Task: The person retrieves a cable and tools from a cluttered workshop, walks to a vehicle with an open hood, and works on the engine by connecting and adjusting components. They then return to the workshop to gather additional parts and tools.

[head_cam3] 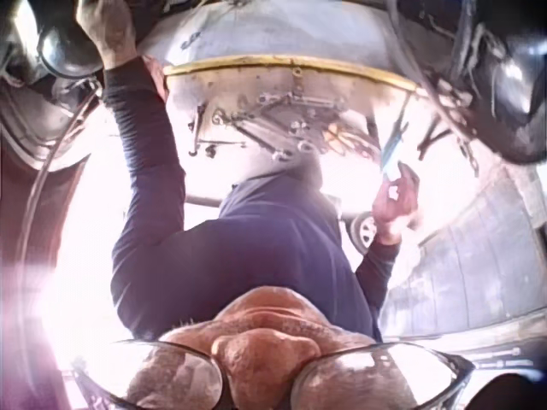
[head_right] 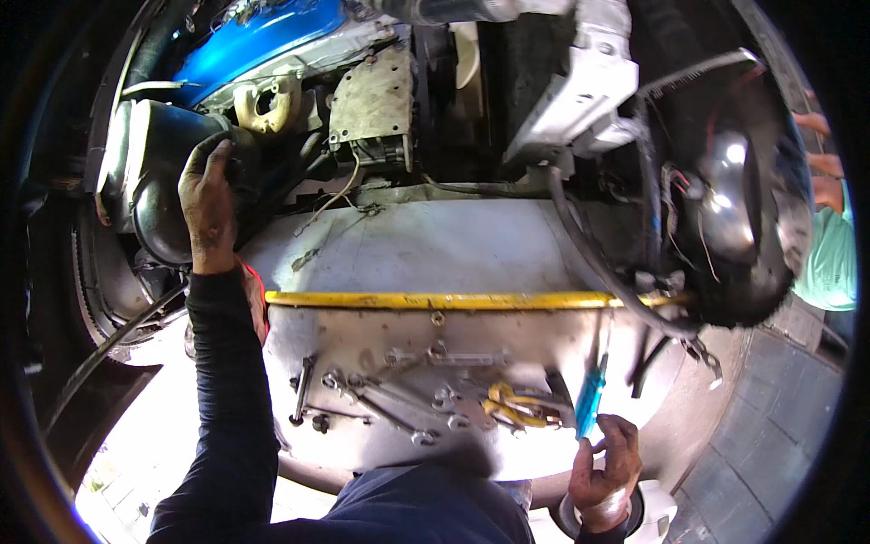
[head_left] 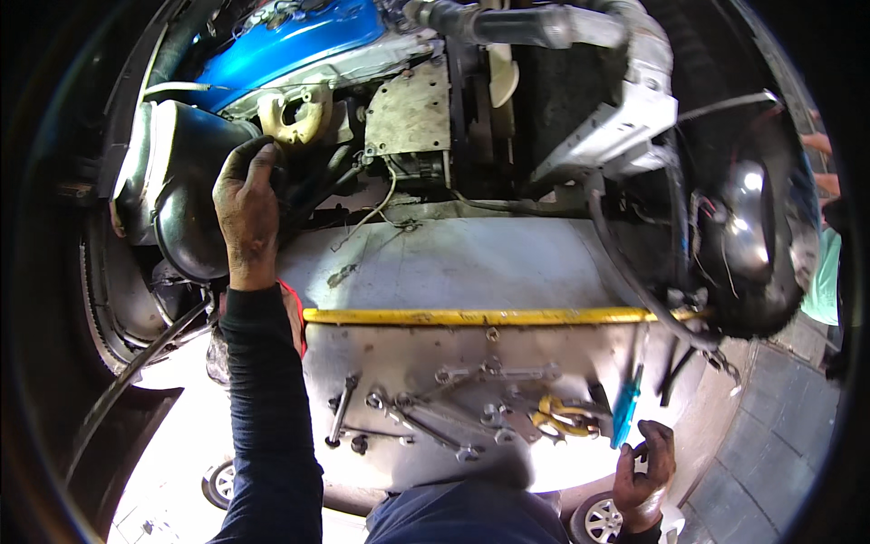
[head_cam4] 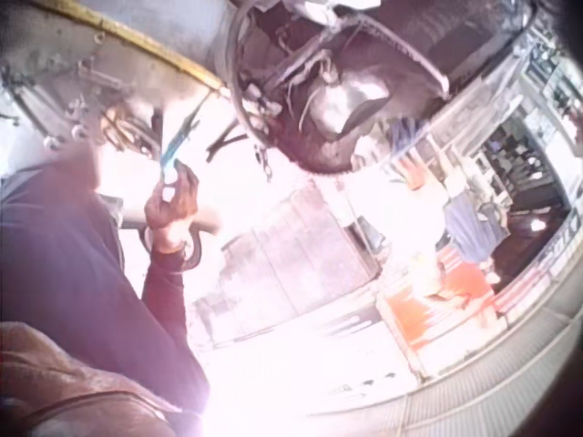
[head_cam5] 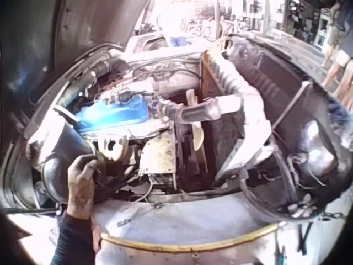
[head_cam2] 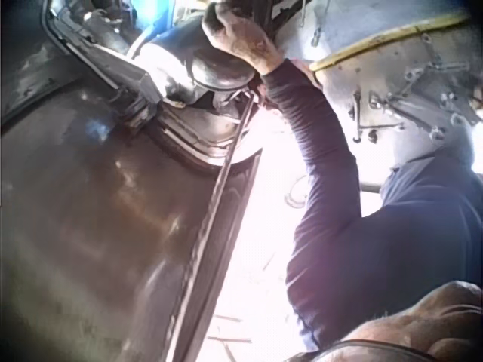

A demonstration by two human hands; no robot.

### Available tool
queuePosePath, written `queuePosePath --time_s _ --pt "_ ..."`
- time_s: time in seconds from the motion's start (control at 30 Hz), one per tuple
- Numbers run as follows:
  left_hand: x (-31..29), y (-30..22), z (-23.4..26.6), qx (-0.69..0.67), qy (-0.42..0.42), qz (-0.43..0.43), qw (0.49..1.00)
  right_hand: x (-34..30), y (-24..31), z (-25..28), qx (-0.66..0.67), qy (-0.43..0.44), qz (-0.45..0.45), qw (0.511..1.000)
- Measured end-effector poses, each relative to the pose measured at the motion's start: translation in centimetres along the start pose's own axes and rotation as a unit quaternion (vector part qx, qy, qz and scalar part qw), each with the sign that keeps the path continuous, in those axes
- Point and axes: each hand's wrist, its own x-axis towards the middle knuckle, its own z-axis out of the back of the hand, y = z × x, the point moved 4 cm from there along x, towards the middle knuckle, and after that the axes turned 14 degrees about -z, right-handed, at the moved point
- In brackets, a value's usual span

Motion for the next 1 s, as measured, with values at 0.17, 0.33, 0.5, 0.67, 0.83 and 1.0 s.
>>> queuePosePath --time_s 0.17,0.33,0.5,0.67,0.83,1.0 --pt "-7.3 -8.6 0.3 0.119 0.085 -0.109 0.983 -3.6 -1.1 0.8 0.016 0.010 0.053 0.998" --pt "-19.1 -15.3 2.5 0.227 0.135 -0.158 0.951 -6.2 -2.1 3.3 0.045 -0.034 0.087 0.995" --pt "-30.8 -18.1 2.8 0.231 0.195 -0.074 0.950 -10.3 -5.1 6.3 0.081 -0.046 0.161 0.983" --pt "-42.5 -21.0 -0.1 0.211 0.231 -0.096 0.945 -14.5 -10.3 7.9 0.050 -0.036 0.222 0.973" --pt "-51.1 -21.3 -4.0 0.191 0.286 -0.121 0.931 -17.0 -15.3 7.6 0.022 -0.005 0.238 0.971" --pt "-53.9 -19.9 -5.1 0.214 0.297 -0.199 0.909 -17.3 -18.1 6.4 -0.022 0.040 0.232 0.972"
